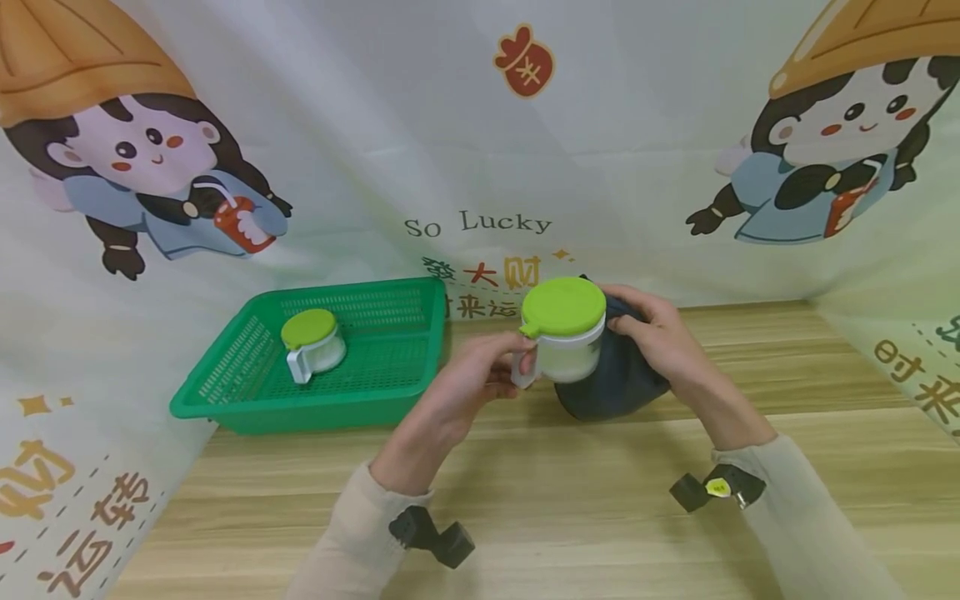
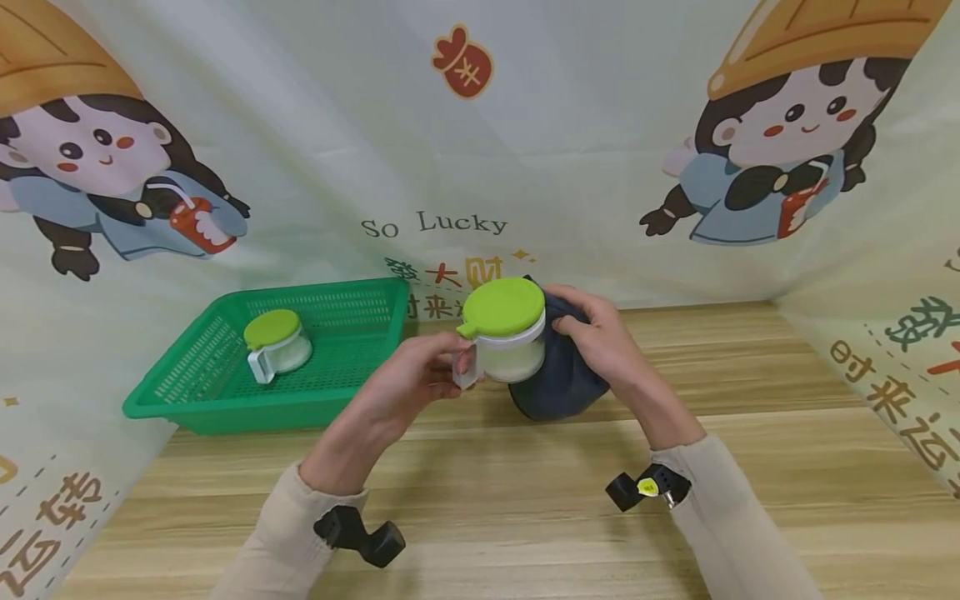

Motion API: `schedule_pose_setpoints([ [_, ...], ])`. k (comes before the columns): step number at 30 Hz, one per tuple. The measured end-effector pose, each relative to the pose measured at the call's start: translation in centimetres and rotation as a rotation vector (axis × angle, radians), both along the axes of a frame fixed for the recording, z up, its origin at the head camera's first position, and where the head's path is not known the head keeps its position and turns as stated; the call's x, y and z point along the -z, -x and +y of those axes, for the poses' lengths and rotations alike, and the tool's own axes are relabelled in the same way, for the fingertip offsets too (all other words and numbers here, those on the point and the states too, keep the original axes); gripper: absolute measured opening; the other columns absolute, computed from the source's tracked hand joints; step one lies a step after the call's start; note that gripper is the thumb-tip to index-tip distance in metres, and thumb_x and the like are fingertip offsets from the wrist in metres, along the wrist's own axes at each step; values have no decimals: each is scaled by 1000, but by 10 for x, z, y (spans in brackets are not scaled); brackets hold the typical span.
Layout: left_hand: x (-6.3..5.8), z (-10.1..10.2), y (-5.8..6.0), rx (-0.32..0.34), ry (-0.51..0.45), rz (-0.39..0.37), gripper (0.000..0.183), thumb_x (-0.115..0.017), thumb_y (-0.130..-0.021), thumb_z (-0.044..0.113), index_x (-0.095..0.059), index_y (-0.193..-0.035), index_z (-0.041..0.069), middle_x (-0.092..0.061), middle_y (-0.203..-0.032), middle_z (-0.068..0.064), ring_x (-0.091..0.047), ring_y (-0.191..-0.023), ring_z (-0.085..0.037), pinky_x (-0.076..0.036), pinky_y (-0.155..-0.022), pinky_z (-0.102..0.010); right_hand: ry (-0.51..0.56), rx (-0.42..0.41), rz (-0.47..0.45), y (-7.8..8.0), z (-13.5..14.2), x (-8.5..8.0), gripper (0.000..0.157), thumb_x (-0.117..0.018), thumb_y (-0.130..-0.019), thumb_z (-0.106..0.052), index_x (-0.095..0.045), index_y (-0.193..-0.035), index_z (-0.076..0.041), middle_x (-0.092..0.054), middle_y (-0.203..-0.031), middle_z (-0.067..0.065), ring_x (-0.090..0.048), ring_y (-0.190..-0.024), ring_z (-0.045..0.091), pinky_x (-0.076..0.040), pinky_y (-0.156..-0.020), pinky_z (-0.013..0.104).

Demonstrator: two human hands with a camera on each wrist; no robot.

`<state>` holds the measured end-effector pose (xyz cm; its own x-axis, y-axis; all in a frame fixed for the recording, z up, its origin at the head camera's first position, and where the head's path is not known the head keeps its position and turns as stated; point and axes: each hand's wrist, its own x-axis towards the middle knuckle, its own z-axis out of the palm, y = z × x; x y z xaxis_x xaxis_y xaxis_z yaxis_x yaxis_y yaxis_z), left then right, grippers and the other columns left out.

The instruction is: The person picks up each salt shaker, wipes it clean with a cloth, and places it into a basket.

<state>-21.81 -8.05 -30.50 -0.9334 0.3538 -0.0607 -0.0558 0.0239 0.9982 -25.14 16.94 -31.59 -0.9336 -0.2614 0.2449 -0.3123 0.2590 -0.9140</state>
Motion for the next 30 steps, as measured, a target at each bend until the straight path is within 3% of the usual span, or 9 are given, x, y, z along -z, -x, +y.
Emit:
schedule_pose_setpoints([
  [6,3,3,0,-41,-31,-8,28,-58,-99,26,-57,-74,13,-61,-82,-1,-59,-84,-19,-49,-76,-28,-109,8,25,-5,5,-9,50,-47,-103,0,-50,-152,-7,-49,-157,19,-41,-149,37,-35,-119,57],
  [9,4,3,0,-21,-12,1,27,-57,-98,24,-56,-74,12,-59,-81,-1,-58,-83,-18,-48,-75,-28,-126,-14,36,-6,8,-12,48,-47,-102,1,-53,-150,-5,-53,-153,19,-49,-142,35,-40,-114,50],
  [12,4,0,1,32,7,14,26,-57,-98,22,-55,-74,11,-58,-80,-1,-56,-81,-18,-47,-73,-28,-99,-39,27,-5,13,-11,46,-47,-102,0,-55,-147,-5,-58,-147,14,-54,-134,23,-43,-109,35],
  [15,5,-2,3,100,13,15,26,-56,-98,22,-54,-76,10,-59,-81,-1,-57,-81,-17,-47,-73,-28,-49,-55,11,-2,18,-7,44,-46,-102,-1,-56,-146,-4,-62,-139,1,-55,-126,10,-43,-104,25],
  [20,6,-3,4,188,-11,-24,26,-54,-100,22,-53,-77,11,-62,-82,-1,-61,-83,-17,-47,-76,-28,69,-74,-59,1,19,-1,42,-47,-102,-5,-60,-141,-10,-63,-129,-13,-52,-127,11,-40,-106,26],
  [26,7,-1,3,237,-51,-59,28,-53,-100,22,-51,-74,11,-65,-80,-1,-64,-84,-19,-47,-78,-30,170,-129,-119,6,13,8,26,-47,-110,-22,-68,-122,-31,-64,-125,-11,-53,-123,12,-45,-102,27],
  [30,7,0,3,241,-51,-63,29,-52,-100,23,-50,-74,10,-65,-80,-1,-63,-83,-19,-47,-77,-30,158,-137,-115,8,15,9,24,-48,-109,-22,-69,-119,-30,-66,-122,-11,-54,-122,13,-43,-103,28],
])
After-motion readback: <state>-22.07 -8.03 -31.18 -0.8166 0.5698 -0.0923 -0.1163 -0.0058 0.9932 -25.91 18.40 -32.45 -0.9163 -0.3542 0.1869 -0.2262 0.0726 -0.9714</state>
